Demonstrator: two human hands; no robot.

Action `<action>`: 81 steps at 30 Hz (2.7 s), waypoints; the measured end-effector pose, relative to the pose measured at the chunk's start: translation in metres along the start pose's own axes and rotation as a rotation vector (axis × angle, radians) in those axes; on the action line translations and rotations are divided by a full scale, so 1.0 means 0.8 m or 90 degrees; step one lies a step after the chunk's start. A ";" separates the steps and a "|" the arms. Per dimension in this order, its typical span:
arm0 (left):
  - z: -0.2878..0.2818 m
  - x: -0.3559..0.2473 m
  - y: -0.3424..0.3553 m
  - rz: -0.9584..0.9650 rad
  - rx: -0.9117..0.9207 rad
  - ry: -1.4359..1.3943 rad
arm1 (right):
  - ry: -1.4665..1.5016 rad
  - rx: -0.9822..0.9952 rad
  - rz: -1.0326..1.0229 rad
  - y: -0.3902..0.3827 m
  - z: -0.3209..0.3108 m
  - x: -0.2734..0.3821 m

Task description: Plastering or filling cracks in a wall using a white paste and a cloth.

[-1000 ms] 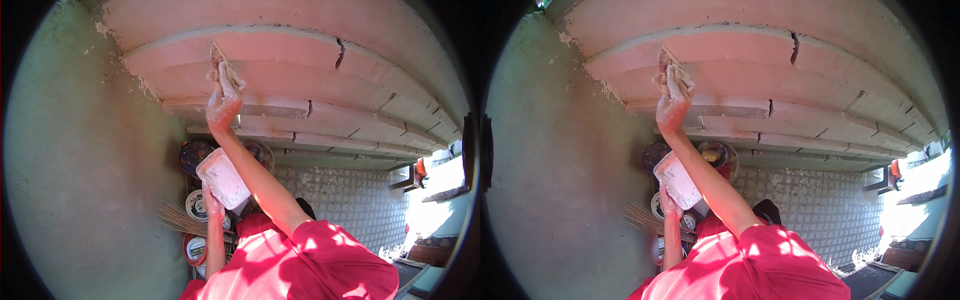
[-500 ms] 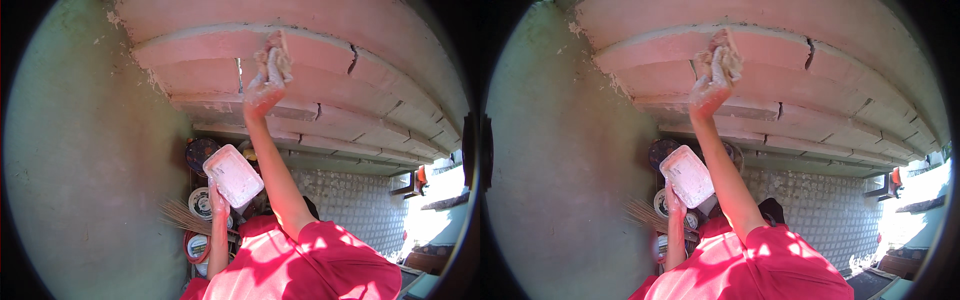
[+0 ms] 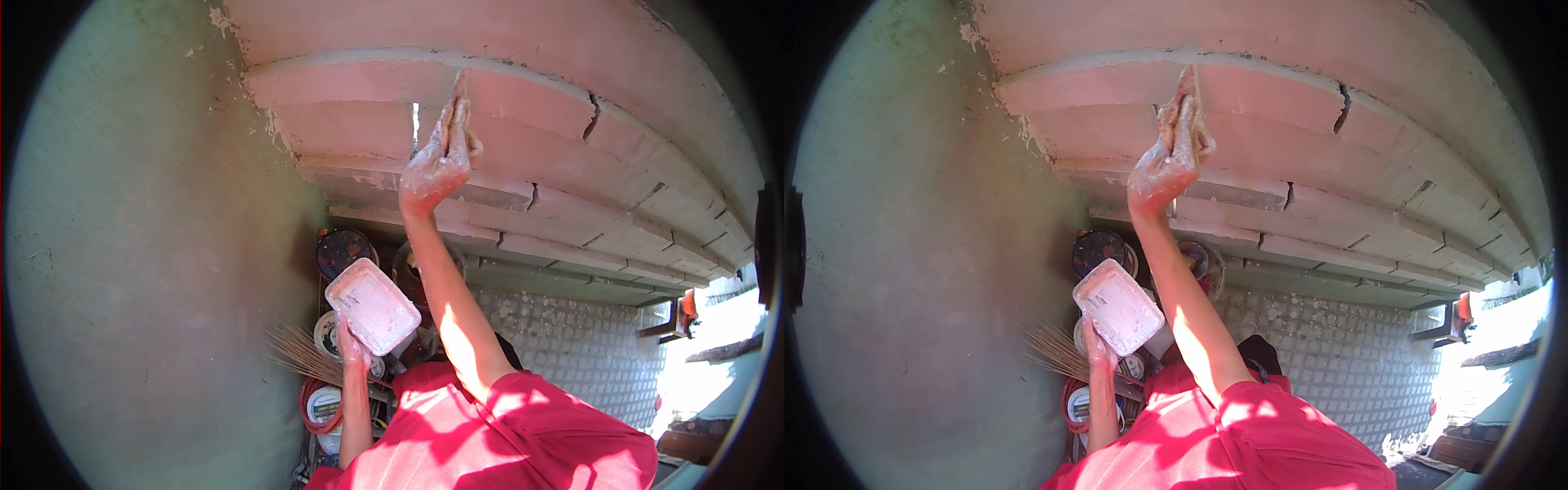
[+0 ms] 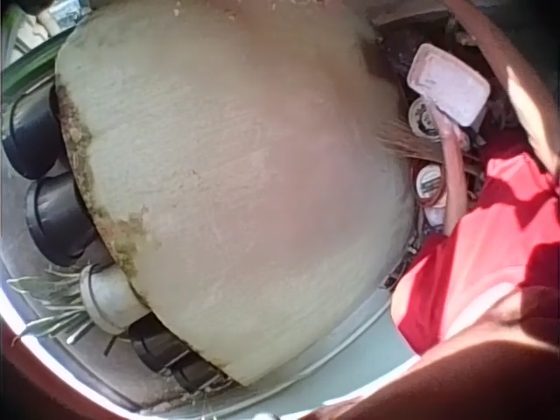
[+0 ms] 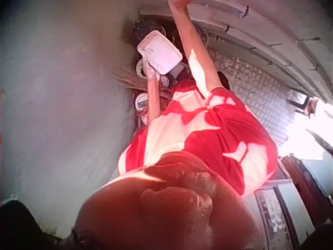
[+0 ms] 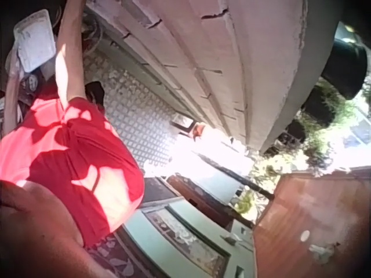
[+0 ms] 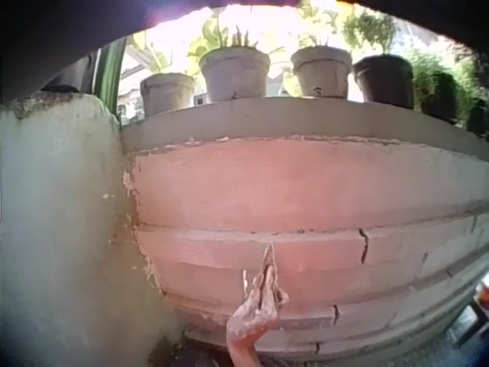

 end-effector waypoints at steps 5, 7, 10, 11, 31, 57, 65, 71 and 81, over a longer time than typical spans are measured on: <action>0.011 -0.001 0.004 -0.022 0.019 0.003 | -0.051 0.027 -0.059 -0.020 0.061 -0.027; 0.027 -0.002 0.005 -0.012 0.037 0.005 | -0.017 0.068 -0.081 -0.035 0.084 -0.017; 0.033 0.002 0.004 -0.019 0.064 0.007 | -0.059 0.094 -0.160 -0.043 0.078 0.004; 0.034 0.004 0.006 -0.021 0.071 0.009 | -0.004 0.130 -0.058 -0.033 0.065 0.010; 0.086 0.033 0.011 -0.064 0.099 0.052 | -0.058 0.095 -0.130 0.007 0.022 -0.033; 0.066 0.027 0.006 -0.066 0.091 0.079 | -0.168 -0.024 -0.033 0.102 -0.118 -0.072; 0.089 0.034 -0.002 -0.074 0.083 0.093 | -0.210 0.023 -0.152 0.068 -0.064 -0.105; 0.092 0.031 -0.002 -0.054 0.133 0.088 | -0.010 0.098 -0.035 0.018 -0.072 -0.059; 0.079 0.029 -0.013 -0.055 0.074 0.090 | -0.227 -0.055 -0.080 0.131 -0.120 -0.086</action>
Point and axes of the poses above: each hand's wrist, its own y-axis towards the middle knuckle, its own z-axis out of the palm, x = y × z, the point moved 4 cm from there along y, towards the middle knuckle, and after that the axes turned 6 degrees about -x, right-handed, at the moved point
